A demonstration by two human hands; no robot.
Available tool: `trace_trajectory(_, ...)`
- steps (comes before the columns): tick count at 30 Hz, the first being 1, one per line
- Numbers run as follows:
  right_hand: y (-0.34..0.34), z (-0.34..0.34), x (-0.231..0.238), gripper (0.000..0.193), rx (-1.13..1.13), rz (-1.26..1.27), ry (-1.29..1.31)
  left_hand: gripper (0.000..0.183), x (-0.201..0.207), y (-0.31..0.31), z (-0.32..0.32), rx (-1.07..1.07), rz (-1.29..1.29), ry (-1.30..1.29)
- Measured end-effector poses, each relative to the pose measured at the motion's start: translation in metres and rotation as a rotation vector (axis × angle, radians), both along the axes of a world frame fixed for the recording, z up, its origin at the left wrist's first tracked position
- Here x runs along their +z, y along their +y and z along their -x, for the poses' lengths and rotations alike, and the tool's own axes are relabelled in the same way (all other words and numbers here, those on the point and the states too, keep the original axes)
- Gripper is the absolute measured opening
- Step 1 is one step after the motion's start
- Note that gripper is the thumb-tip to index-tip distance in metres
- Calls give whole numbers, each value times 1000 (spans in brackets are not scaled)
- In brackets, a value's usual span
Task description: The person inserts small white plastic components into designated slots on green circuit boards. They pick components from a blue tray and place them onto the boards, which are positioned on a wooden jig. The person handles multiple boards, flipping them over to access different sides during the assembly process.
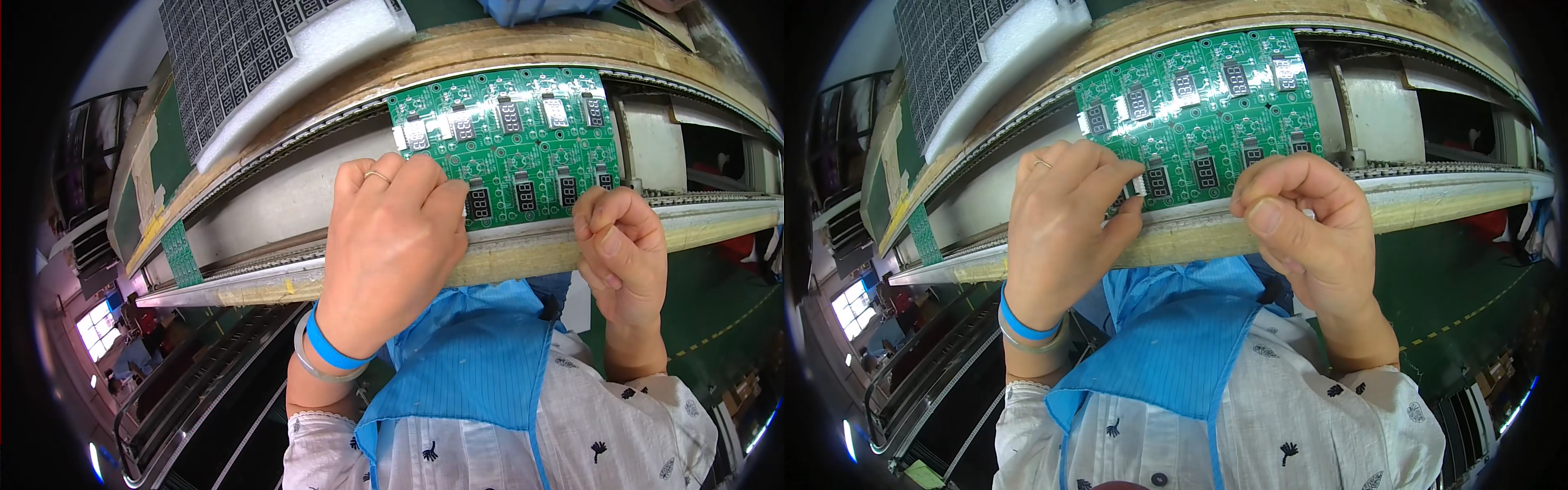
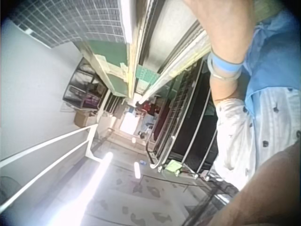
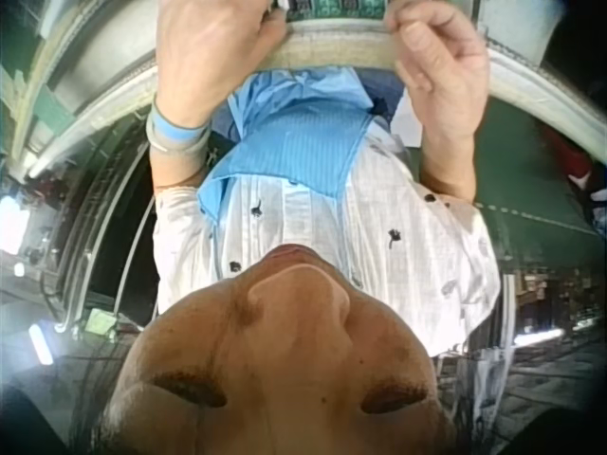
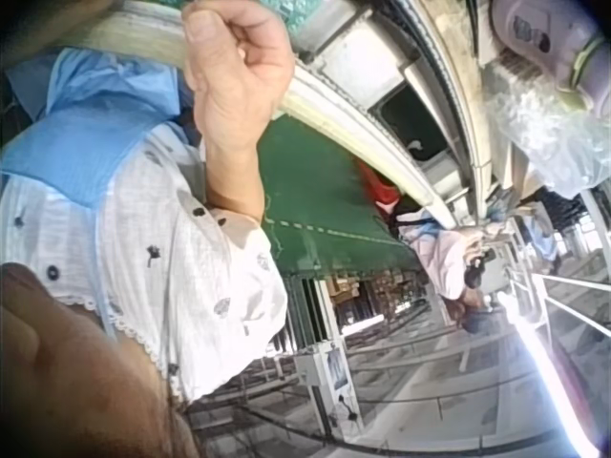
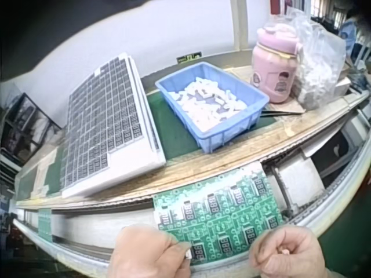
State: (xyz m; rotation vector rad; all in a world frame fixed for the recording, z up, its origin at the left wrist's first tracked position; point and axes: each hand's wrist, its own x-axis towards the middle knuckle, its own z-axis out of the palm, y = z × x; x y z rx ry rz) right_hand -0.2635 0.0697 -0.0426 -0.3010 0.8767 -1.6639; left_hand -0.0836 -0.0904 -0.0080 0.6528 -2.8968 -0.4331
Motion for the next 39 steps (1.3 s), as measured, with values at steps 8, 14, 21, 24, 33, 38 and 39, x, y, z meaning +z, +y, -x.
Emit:
trace_trajectory(8,1,0,-1,16,0,9,-2,26,3,1,3,-13,48,-58)
trace_trajectory(14,1,0,-1,16,5,8,-2,12,-1,0,5,-44,84,-21)
trace_trajectory(21,1,1,-2,17,4,20,-11,30,4,1,2,-33,57,-55)
trace_trajectory(24,2,1,-1,20,28,3,6,34,6,2,-1,8,51,7)
trace_trajectory(33,-4,-15,1,72,81,150,-566,28,24,19,-8,67,-255,383)
trace_trajectory(38,-13,-33,20,81,61,16,-539,32,26,34,-8,29,-321,387)
trace_trajectory(39,-12,-35,20,81,80,23,-544,31,25,36,-8,19,-309,366)
